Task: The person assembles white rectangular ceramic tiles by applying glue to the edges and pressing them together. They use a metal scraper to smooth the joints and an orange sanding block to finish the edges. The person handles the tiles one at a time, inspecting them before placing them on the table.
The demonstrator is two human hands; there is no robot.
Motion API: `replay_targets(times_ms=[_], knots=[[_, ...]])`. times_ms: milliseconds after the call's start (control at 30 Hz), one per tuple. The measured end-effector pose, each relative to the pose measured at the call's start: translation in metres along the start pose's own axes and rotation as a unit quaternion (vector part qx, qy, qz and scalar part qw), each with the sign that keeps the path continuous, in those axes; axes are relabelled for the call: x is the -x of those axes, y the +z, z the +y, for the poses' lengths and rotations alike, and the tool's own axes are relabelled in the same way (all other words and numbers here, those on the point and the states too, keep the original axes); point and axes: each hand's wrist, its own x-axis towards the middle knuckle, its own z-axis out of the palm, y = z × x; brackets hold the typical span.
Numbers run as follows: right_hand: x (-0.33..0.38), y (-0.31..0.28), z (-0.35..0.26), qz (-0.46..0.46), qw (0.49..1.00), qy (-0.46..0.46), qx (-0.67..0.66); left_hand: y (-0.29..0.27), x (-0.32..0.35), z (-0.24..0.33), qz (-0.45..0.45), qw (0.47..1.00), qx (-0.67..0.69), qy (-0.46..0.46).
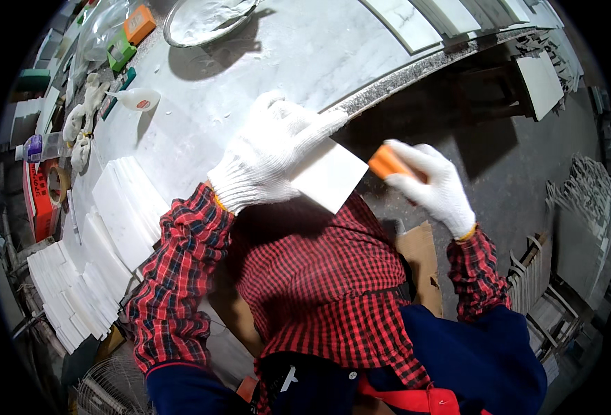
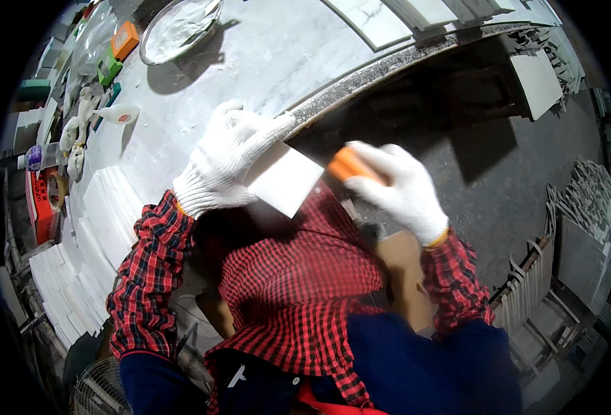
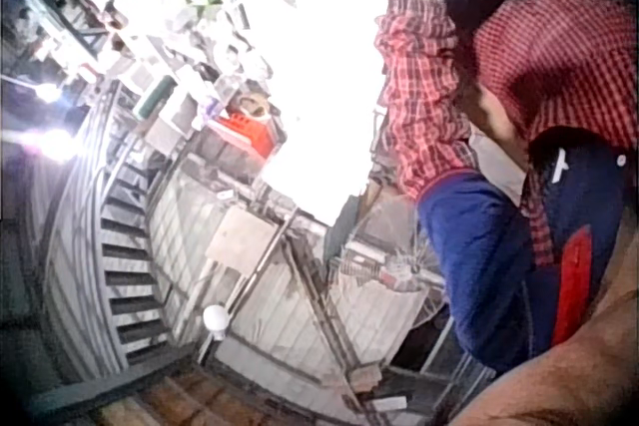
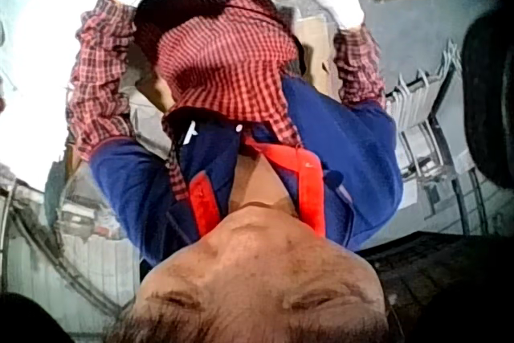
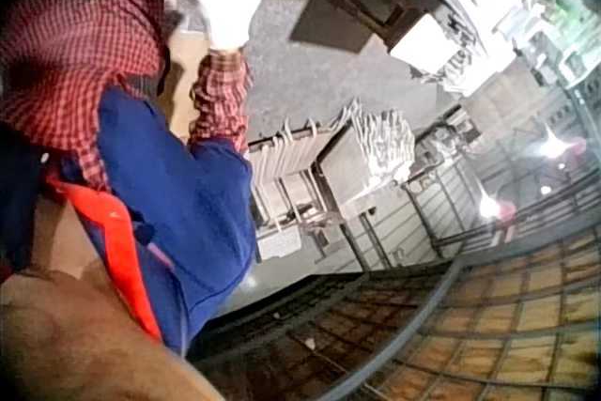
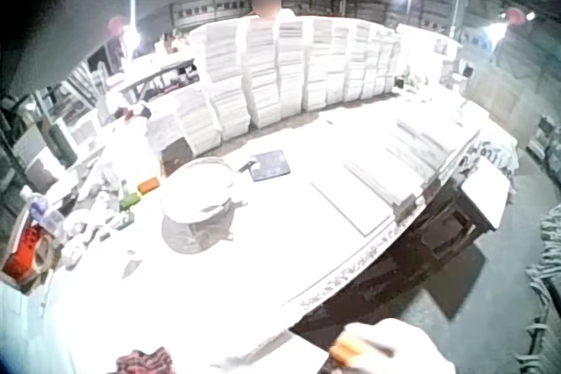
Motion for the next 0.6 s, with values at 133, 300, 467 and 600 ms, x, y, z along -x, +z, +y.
replay_targets(times_ms=[133, 300, 467, 600], knots=[[0.021, -0.027, 0.04, 0.164, 0.957, 0.147, -0.188, -0.003, -0.001, 0.003, 0.053, 0.998, 0.003, 0.02], [0.02, 0.007, 0.049, 0.232, 0.917, 0.12, -0.302, 0.012, -0.008, 0.023, 0.133, 0.991, -0.026, -0.022], [0.008, 0.045, 0.002, 0.178, 0.865, 0.137, -0.448, 0.03, -0.023, 0.047, 0.181, 0.969, -0.102, -0.137], [0.011, 0.056, -0.023, 0.201, 0.871, 0.092, -0.439, 0.034, -0.023, 0.053, 0.17, 0.96, -0.131, -0.18]])
